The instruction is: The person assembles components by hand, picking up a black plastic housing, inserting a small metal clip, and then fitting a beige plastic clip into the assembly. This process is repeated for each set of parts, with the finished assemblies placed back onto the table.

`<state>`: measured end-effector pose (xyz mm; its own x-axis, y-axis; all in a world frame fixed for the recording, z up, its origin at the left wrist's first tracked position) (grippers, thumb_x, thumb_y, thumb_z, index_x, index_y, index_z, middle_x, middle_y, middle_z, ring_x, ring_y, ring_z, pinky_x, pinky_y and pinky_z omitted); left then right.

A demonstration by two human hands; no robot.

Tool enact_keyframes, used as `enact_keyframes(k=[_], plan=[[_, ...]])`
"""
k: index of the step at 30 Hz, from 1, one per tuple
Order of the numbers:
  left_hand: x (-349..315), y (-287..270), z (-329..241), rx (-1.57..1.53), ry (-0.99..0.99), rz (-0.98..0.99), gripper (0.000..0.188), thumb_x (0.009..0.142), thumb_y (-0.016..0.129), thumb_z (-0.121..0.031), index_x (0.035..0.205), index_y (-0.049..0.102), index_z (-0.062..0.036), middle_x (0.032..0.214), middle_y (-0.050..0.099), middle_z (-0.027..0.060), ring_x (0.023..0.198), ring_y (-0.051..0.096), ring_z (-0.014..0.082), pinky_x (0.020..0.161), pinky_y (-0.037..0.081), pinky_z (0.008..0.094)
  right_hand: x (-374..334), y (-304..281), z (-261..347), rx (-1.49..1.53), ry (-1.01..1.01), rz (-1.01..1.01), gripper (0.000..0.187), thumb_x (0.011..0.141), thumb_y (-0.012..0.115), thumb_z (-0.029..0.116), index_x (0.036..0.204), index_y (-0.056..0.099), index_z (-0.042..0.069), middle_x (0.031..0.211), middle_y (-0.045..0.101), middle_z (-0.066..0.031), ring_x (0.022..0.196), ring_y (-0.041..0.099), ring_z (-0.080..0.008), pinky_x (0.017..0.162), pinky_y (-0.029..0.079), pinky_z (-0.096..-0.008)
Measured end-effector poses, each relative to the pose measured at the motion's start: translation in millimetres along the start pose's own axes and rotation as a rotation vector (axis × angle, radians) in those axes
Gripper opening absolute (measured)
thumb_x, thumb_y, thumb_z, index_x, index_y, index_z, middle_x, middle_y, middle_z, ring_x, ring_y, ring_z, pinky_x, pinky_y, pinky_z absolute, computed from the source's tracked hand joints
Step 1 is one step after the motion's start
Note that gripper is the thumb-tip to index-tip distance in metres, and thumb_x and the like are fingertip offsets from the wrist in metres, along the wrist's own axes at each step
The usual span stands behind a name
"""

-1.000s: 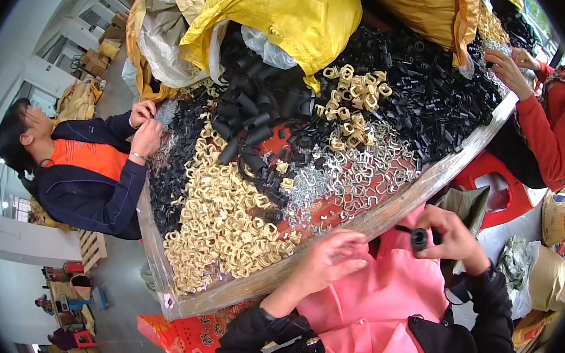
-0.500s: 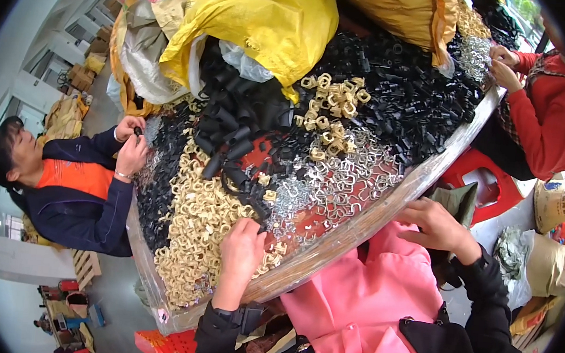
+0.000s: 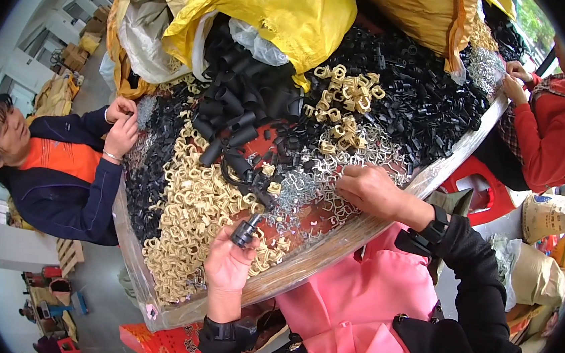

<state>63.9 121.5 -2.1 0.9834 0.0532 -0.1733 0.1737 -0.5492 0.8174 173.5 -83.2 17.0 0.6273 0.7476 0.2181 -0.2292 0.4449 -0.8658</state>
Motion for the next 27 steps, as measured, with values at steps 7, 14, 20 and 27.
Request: enact_keyframes(k=[7,14,20,27], plan=[[-8,-5,13,0.105,-0.077,-0.03,0.02,0.08,0.053,-0.01,0.097,0.049,0.0003,0.1,0.052,0.0204,0.08,0.057,0.0281,0.064,0.053,0.0291,15,25,-12,-0.207,0.027,0.04,0.005,0.069,0.052,0.009,0.07,0.05,0.005,0.074,0.052,-0.0092,0.062,0.057,-0.0266,0.05,0.047,-0.0367],[-10,2,24,0.141,-0.067,-0.048,0.03,0.077,0.058,-0.007,0.102,0.046,0.0028,0.099,0.05,0.0164,0.084,0.055,0.0252,0.07,0.052,0.0302,21,34,-2,-0.264,-0.057,0.139,0.008,0.067,0.051,0.009,0.074,0.051,0.004,0.077,0.052,-0.0098,0.064,0.058,-0.0252,0.052,0.048,-0.0353],[-17,2,35,0.144,-0.14,-0.028,0.03,0.075,0.061,-0.005,0.101,0.047,-0.0014,0.097,0.05,0.0118,0.086,0.054,0.0231,0.072,0.051,0.0307,26,40,-10,-0.25,0.003,0.171,0.01,0.068,0.051,0.008,0.076,0.051,0.002,0.079,0.052,-0.0107,0.066,0.058,-0.0273,0.054,0.048,-0.0368],[-19,0,41,0.252,-0.137,-0.081,0.027,0.074,0.061,-0.003,0.099,0.049,-0.0042,0.085,0.052,0.0081,0.072,0.055,0.018,0.061,0.047,0.0248,12,24,-14,0.014,0.031,-0.002,0.009,0.073,0.05,0.008,0.077,0.05,0.001,0.078,0.053,-0.012,0.064,0.057,-0.0267,0.057,0.046,-0.0362]])
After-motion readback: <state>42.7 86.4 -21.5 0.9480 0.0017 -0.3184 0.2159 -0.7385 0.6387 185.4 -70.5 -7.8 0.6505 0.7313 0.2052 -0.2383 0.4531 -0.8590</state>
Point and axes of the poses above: each hand's wrist, its own x-axis towards the middle knuckle, its own y-axis out of the palm, z = x × y, the point moved 8 cm from there along x, towards the middle knuckle
